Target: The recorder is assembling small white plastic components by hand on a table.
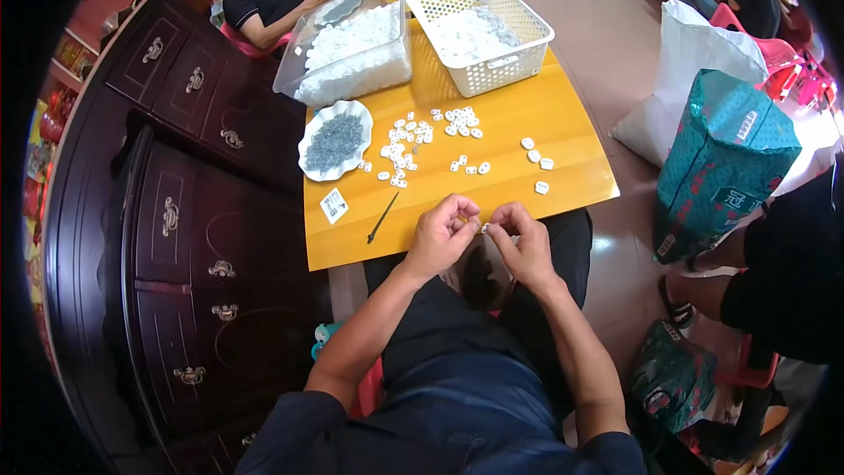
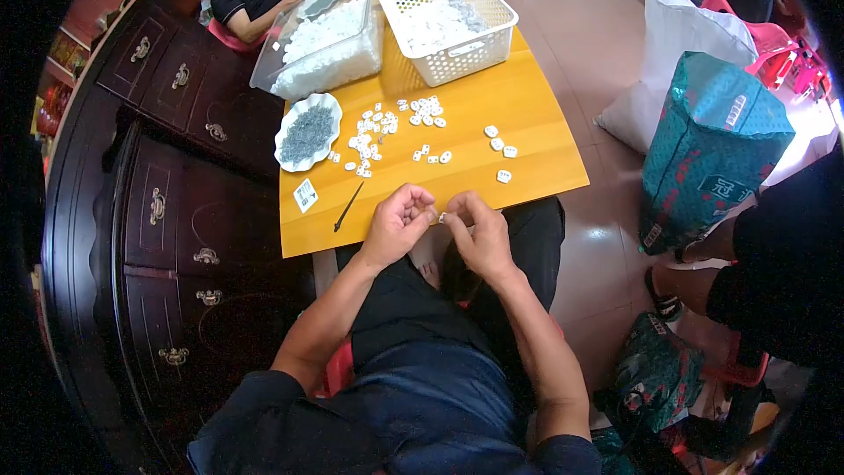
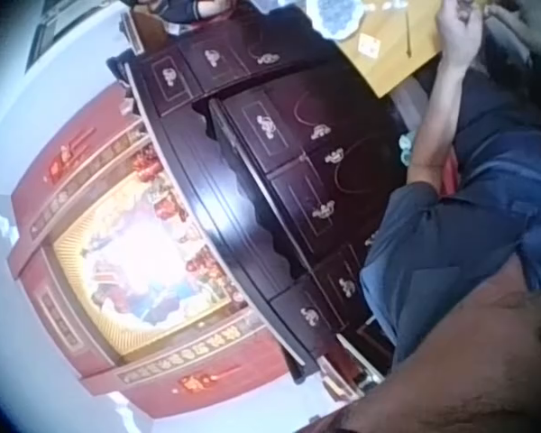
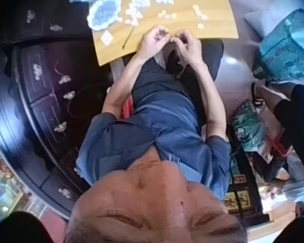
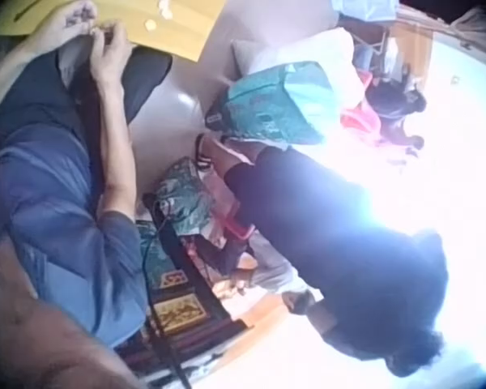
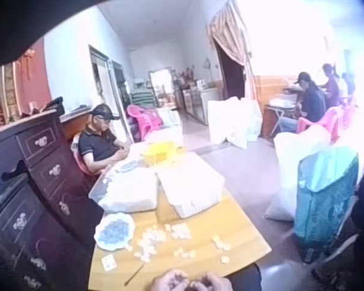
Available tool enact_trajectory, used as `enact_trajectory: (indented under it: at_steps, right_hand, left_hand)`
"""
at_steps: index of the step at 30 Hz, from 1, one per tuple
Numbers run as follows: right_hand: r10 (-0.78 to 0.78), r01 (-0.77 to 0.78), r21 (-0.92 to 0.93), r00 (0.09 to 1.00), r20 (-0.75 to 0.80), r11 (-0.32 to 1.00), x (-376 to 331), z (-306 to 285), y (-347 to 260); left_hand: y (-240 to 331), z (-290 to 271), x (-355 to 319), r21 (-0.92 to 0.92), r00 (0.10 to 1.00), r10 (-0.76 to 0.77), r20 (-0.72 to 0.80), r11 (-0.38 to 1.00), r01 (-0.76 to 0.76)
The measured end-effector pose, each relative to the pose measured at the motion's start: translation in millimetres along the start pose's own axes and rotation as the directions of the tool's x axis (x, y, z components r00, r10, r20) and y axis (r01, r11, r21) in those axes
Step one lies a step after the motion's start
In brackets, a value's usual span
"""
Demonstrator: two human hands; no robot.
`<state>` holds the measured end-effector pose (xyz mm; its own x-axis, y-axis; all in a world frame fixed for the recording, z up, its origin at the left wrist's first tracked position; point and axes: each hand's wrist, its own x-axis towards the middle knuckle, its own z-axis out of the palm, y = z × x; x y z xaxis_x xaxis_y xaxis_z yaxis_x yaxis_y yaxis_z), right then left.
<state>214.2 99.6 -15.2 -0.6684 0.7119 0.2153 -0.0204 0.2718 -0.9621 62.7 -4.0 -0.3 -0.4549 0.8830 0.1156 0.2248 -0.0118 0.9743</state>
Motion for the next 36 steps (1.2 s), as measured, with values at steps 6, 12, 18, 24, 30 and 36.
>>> enact_trajectory:
  at_steps: [6, 12, 18, 24, 30, 36]
  right_hand:
    - [-0.014, 0.014, 0.018, 1.0, 0.003, 1.0, 0, 4, 2]
    - [-0.009, 0.009, 0.001, 1.0, 0.005, 1.0, 0, 3, 3]
    - [-0.003, 0.003, 0.018, 1.0, 0.005, 1.0, 0, 3, 5]
    - [0.001, -0.001, 0.031, 1.0, 0.001, 1.0, 0, 3, 4]
    - [-0.02, 0.02, 0.002, 1.0, -0.012, 1.0, 0, 5, 7]
    - [-0.024, 0.023, -0.033, 1.0, -0.016, 0.999, 1, 7, 2]
  left_hand:
    - [2, -2, 0, 0.051, 0.998, -0.045, 0.039, 0.998, 0.043]
    - [3, -2, 0, 0.072, 0.999, -0.046, 0.025, 0.996, 0.044]
    - [-3, 1, 1, 0.036, 1.0, 0.012, -0.022, 0.999, -0.012]
    - [-3, 0, 2, 0.058, 1.0, 0.017, 0.0, 0.998, -0.017]
    - [7, 1, 3, 0.118, 1.0, -0.004, 0.011, 0.993, 0.003]
    - [10, 1, 3, 0.209, 0.999, 0.034, 0.005, 0.977, -0.035]
